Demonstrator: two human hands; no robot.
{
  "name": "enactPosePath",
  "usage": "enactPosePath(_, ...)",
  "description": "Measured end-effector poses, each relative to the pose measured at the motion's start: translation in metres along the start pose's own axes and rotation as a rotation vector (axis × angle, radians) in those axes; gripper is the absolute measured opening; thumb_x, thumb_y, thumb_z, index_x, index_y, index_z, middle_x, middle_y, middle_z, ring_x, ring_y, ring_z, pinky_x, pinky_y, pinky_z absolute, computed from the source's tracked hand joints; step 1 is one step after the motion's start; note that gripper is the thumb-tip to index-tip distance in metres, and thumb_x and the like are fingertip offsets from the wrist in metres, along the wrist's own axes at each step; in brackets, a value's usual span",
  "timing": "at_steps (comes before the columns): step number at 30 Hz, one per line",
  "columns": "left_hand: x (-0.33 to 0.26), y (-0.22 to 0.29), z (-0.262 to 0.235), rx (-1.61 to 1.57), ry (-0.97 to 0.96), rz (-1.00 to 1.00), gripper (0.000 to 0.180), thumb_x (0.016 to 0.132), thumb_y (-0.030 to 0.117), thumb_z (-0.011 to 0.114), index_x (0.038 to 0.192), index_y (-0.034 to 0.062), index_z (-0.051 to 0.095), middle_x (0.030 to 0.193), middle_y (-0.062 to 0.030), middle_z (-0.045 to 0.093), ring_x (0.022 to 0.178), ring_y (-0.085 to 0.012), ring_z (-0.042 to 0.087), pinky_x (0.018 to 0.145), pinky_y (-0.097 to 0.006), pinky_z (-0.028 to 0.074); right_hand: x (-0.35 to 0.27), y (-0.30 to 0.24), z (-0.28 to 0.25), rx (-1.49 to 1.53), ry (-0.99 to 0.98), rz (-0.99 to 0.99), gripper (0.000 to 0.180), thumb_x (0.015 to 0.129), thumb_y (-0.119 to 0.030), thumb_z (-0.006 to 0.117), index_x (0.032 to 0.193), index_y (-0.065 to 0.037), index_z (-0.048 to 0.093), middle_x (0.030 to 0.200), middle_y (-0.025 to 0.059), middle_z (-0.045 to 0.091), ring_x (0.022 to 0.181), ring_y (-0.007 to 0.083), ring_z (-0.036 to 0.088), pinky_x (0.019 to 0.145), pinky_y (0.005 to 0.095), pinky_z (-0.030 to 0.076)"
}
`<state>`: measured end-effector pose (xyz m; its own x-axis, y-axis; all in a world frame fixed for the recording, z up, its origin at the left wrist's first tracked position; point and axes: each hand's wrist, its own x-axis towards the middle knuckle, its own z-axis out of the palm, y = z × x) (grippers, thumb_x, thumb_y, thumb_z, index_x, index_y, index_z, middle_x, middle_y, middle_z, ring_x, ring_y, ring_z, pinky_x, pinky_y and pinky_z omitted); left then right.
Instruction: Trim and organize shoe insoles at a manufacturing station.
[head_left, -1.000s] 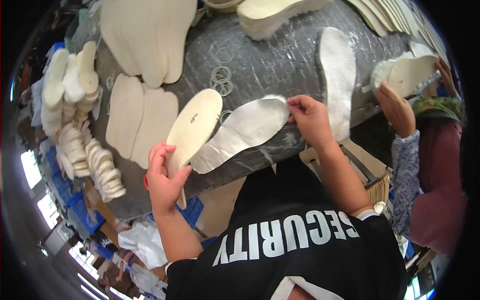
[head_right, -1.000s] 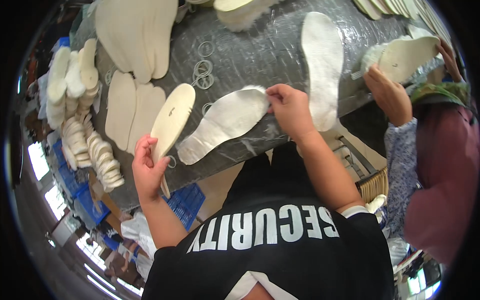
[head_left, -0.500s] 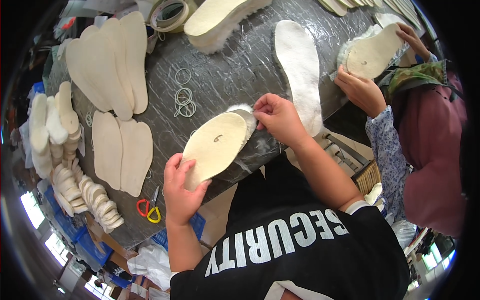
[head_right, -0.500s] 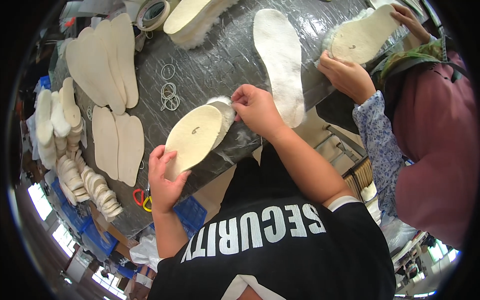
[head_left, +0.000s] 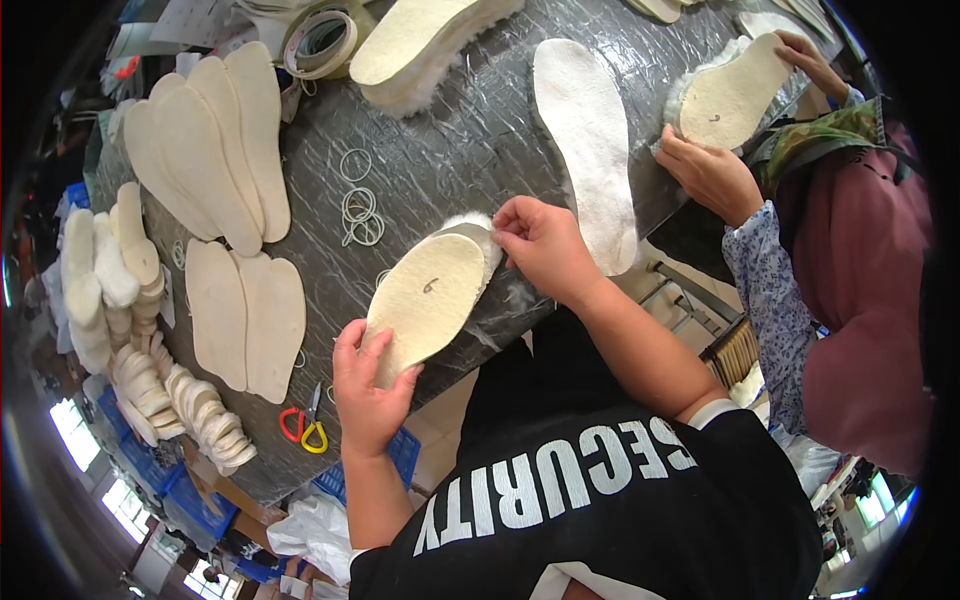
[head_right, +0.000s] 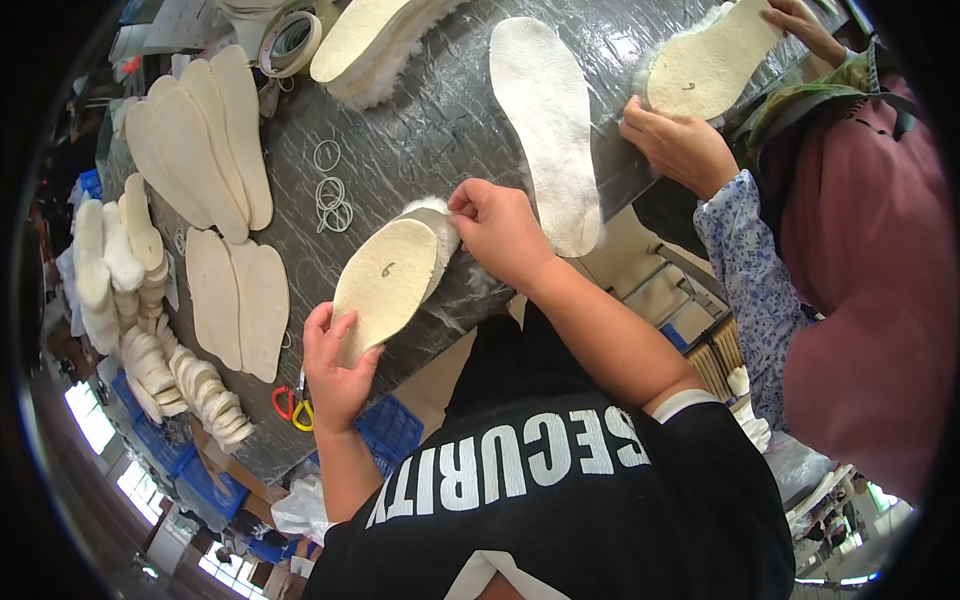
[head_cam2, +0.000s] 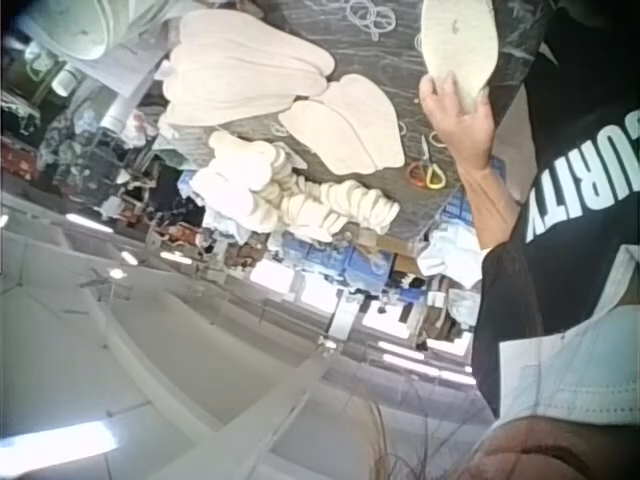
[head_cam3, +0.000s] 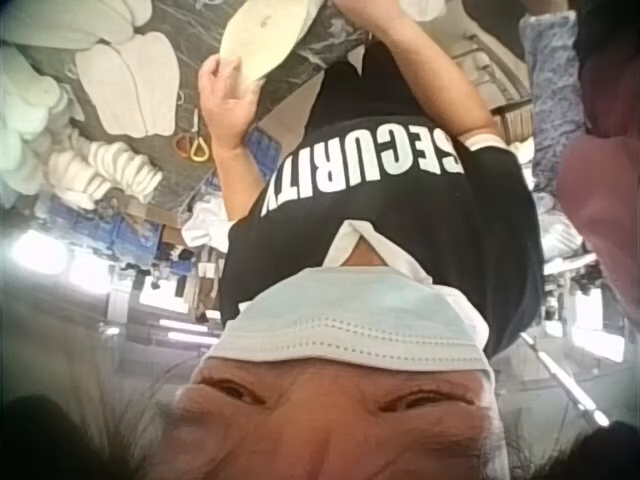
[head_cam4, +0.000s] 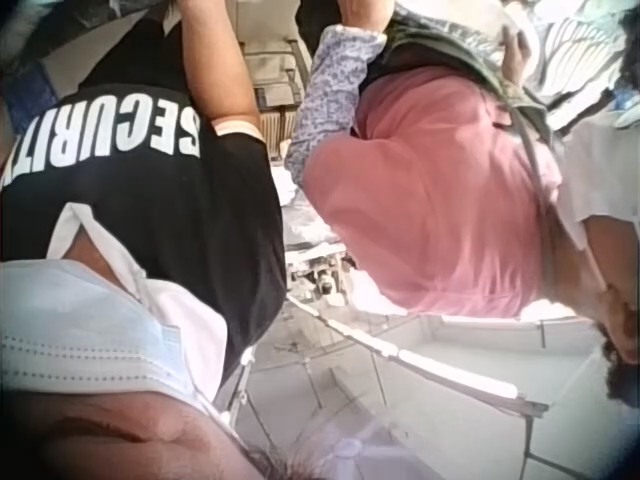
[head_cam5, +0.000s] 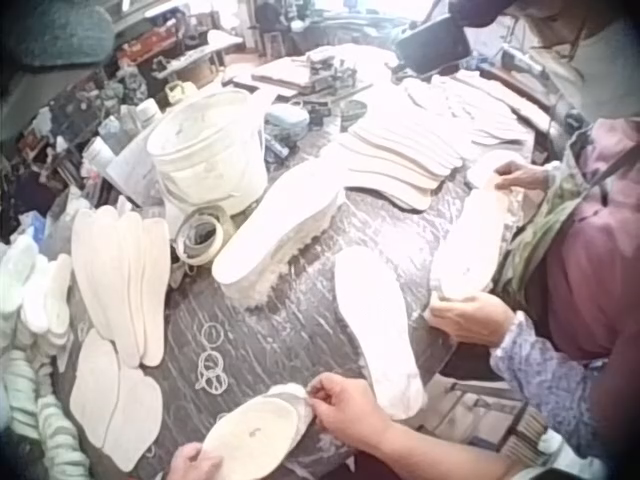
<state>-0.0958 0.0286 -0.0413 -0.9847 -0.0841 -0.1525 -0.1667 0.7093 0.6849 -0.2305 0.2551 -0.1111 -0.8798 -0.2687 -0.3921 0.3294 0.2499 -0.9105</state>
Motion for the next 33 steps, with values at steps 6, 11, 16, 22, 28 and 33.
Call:
enactPosePath(6, 0.005, 0.006, 0.001, 0.1, -0.003, 0.057, 0.05, 0.061, 0.002, 0.076, 0.108, 0.0019, 0.059, 0.123, -0.0175, 0.049, 0.111, -0.0322, 0.051, 0.092, -0.038, 0.043, 0.0, -0.007, -0.001, -0.01, -0.011, 0.044, 0.007, 0.081, 0.001, 0.061, 0.087, 0.003, 0.057, 0.072, 0.0052, 0.06, 0.057, 0.0088, 0.057, 0.052, 0.0221, 0.047)
enactPosePath(11, 0.015, 0.009, 0.003, 0.138, 0.005, 0.088, 0.049, 0.06, 0.006, 0.077, 0.105, 0.0008, 0.061, 0.119, -0.0188, 0.051, 0.106, -0.0345, 0.053, 0.09, -0.04, 0.044, 0.0, -0.007, -0.001, 0.01, -0.023, 0.069, 0.006, 0.081, 0.001, 0.061, 0.087, 0.003, 0.057, 0.073, 0.005, 0.061, 0.057, 0.0082, 0.057, 0.051, 0.0223, 0.047)
enactPosePath(16, 0.017, 0.009, 0.003, 0.152, -0.038, 0.082, 0.049, 0.061, 0.006, 0.077, 0.106, -0.0002, 0.061, 0.119, -0.0188, 0.05, 0.108, -0.0333, 0.052, 0.091, -0.038, 0.043, 0.0, -0.006, -0.001, 0.015, -0.02, 0.068, 0.007, 0.082, 0.001, 0.06, 0.087, 0.002, 0.057, 0.073, 0.0054, 0.061, 0.058, 0.0081, 0.057, 0.051, 0.0223, 0.047)
enactPosePath(22, 0.019, 0.011, 0.003, 0.166, -0.042, 0.073, 0.049, 0.061, 0.007, 0.077, 0.106, -0.0007, 0.061, 0.119, -0.0188, 0.05, 0.107, -0.0331, 0.053, 0.091, -0.038, 0.043, 0.002, -0.006, -0.001, 0.009, -0.026, 0.062, 0.007, 0.082, 0.001, 0.06, 0.087, 0.002, 0.056, 0.073, 0.0061, 0.062, 0.058, 0.0082, 0.057, 0.051, 0.0223, 0.047)
enactPosePath(28, 0.022, 0.011, 0.004, 0.177, -0.052, 0.086, 0.048, 0.06, 0.007, 0.077, 0.105, -0.0006, 0.06, 0.118, -0.0189, 0.051, 0.106, -0.0335, 0.053, 0.09, -0.038, 0.043, 0.002, -0.006, -0.002, -0.001, -0.023, 0.051, 0.006, 0.082, 0.001, 0.06, 0.087, 0.002, 0.056, 0.073, 0.0062, 0.063, 0.058, 0.0079, 0.057, 0.05, 0.0225, 0.047)
enactPosePath(33, 0.024, 0.011, 0.003, 0.2, -0.062, 0.095, 0.048, 0.059, 0.007, 0.077, 0.104, -0.0002, 0.06, 0.117, -0.0185, 0.052, 0.105, -0.0342, 0.054, 0.09, -0.038, 0.044, 0.002, -0.004, -0.001, -0.01, -0.025, 0.051, 0.006, 0.082, 0.001, 0.059, 0.087, 0.002, 0.056, 0.073, 0.0059, 0.062, 0.058, 0.0076, 0.057, 0.05, 0.0225, 0.047)
